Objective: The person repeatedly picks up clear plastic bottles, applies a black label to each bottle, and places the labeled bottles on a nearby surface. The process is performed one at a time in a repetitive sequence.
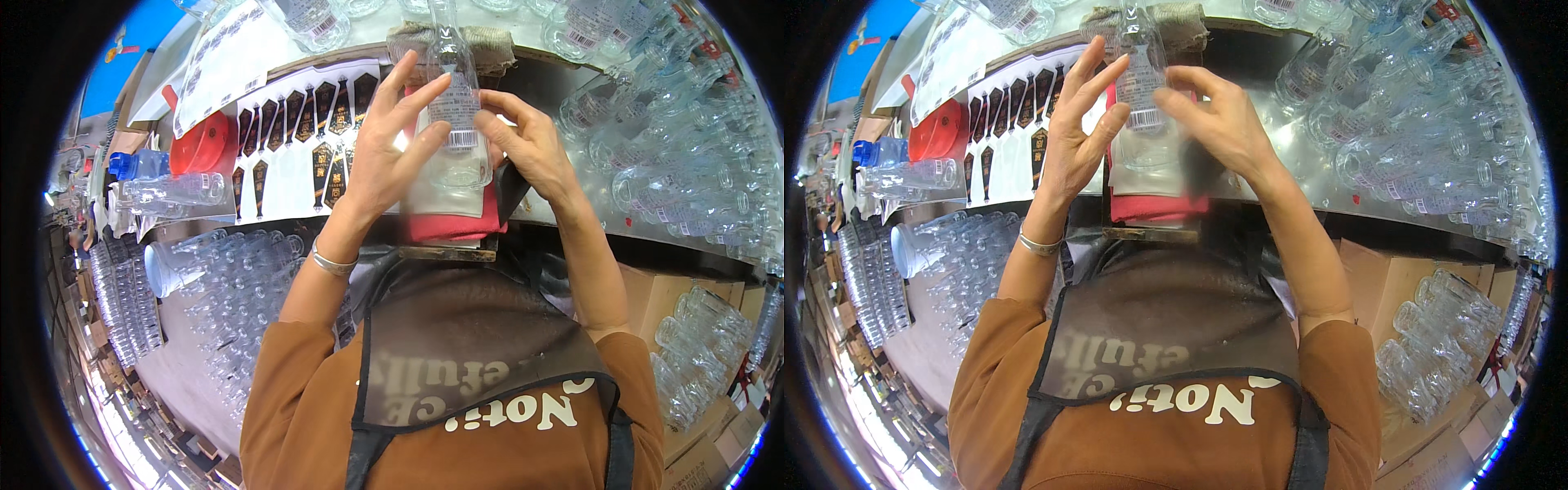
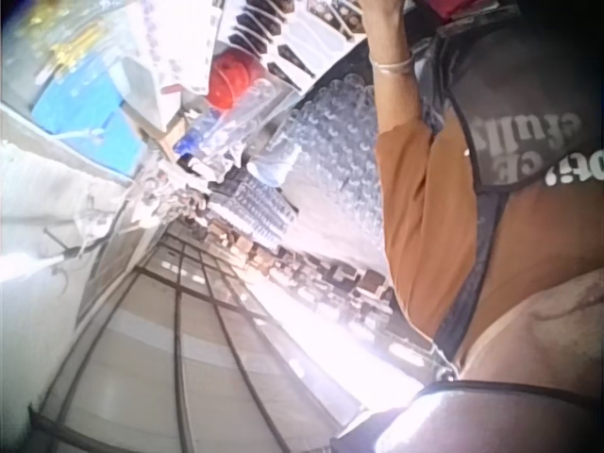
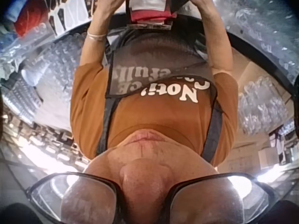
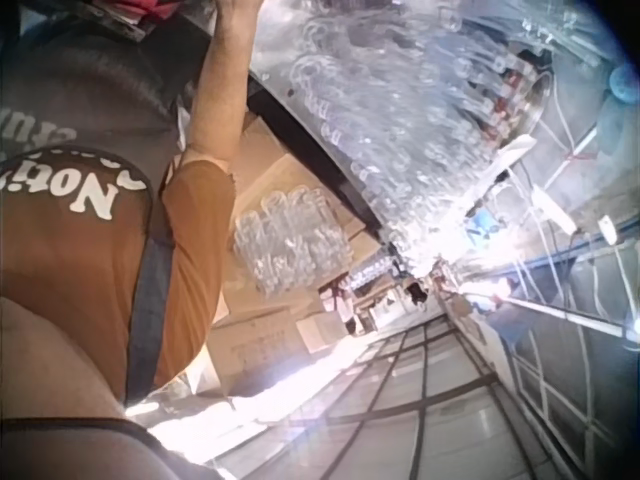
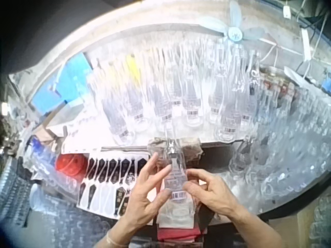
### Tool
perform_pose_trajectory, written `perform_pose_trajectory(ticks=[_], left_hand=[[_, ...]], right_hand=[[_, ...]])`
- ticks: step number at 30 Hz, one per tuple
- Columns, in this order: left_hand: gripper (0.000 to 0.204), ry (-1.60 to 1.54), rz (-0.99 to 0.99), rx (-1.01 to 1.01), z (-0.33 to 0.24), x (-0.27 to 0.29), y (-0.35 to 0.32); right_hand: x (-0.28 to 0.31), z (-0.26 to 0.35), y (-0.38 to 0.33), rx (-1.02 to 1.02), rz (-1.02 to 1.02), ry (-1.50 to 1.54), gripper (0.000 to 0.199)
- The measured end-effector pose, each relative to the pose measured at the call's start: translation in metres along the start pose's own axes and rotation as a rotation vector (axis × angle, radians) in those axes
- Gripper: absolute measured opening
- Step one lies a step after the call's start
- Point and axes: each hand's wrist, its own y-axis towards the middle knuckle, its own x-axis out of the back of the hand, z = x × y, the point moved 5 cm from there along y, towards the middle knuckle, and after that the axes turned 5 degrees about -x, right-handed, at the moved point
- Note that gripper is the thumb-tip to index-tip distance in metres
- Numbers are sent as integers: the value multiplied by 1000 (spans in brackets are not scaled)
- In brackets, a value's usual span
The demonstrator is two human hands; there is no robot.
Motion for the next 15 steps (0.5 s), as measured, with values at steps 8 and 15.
perform_pose_trajectory(ticks=[8,15], left_hand=[[51,36,25,2,1,-7,-7],[52,44,28,-6,-1,-8,-8]], right_hand=[[-2,7,-4,17,26,-10,62],[0,2,-4,-37,63,-59,66]])
